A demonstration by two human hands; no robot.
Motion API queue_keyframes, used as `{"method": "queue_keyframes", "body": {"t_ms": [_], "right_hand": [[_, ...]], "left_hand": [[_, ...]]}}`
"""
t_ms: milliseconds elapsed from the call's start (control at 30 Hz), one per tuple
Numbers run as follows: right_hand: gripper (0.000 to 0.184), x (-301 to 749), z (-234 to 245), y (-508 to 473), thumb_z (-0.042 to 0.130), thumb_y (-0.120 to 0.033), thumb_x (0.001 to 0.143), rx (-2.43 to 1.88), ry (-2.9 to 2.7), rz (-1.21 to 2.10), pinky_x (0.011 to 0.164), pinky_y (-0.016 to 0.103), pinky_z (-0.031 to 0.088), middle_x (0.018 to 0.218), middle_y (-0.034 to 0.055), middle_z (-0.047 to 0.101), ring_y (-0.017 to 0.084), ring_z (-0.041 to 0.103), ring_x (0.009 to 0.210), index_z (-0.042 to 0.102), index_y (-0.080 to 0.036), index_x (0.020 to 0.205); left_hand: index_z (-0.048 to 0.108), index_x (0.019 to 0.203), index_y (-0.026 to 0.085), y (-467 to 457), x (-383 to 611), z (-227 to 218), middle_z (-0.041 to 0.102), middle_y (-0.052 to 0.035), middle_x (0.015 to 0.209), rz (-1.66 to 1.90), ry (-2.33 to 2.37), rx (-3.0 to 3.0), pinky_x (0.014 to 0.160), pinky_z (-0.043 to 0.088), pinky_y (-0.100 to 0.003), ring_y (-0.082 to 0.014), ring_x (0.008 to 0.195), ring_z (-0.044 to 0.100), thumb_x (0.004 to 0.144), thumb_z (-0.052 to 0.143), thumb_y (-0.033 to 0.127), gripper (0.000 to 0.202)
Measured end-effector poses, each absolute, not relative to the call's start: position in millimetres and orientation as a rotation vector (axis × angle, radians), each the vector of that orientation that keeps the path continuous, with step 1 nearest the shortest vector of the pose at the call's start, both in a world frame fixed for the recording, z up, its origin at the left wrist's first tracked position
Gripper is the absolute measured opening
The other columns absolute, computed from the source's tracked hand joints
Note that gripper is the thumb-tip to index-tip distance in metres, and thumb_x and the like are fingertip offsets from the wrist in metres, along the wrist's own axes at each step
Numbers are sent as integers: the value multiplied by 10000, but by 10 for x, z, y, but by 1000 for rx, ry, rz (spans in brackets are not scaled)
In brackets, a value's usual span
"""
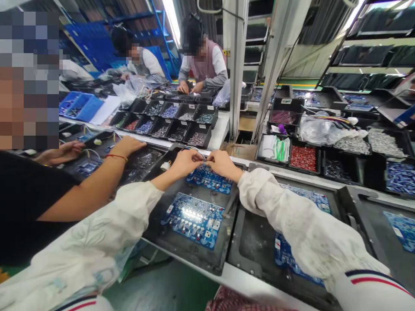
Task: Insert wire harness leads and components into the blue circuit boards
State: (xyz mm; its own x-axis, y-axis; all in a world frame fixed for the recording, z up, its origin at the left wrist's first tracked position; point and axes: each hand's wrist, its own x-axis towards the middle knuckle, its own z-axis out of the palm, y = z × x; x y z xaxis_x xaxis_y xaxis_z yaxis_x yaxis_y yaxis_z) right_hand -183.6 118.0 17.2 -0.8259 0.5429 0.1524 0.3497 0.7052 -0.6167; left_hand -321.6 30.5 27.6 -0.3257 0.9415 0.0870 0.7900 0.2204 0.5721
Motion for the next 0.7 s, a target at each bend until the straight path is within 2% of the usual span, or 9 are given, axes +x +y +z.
{"method": "queue_keyframes", "body": {"t_ms": [367,600,700], "right_hand": [[141,-1833,105,1185,575,-210,804,-773,-2644,730,750,258,437,841,94,703,184,629,806,686,-130,837],[148,-1821,111,1169,563,-192,800,-755,-2637,749,732,253,442,827,84,707,178,632,782,694,-129,830],[144,-1813,131,1165,573,-188,786,-756,-2636,762,719,250,449,829,86,711,181,637,776,700,-128,820]], "left_hand": [[668,761,146,312,-3156,234,693,-53,727,766,2225,1641,696,496,-275,-181,712,646,657,610,238,151],[642,747,153,304,-3160,195,687,-47,723,768,2187,1697,698,492,-274,-179,708,644,668,591,212,111],[612,836,163,297,-3120,172,688,-45,751,725,2190,1790,713,484,-271,-181,742,651,689,561,165,155]]}}
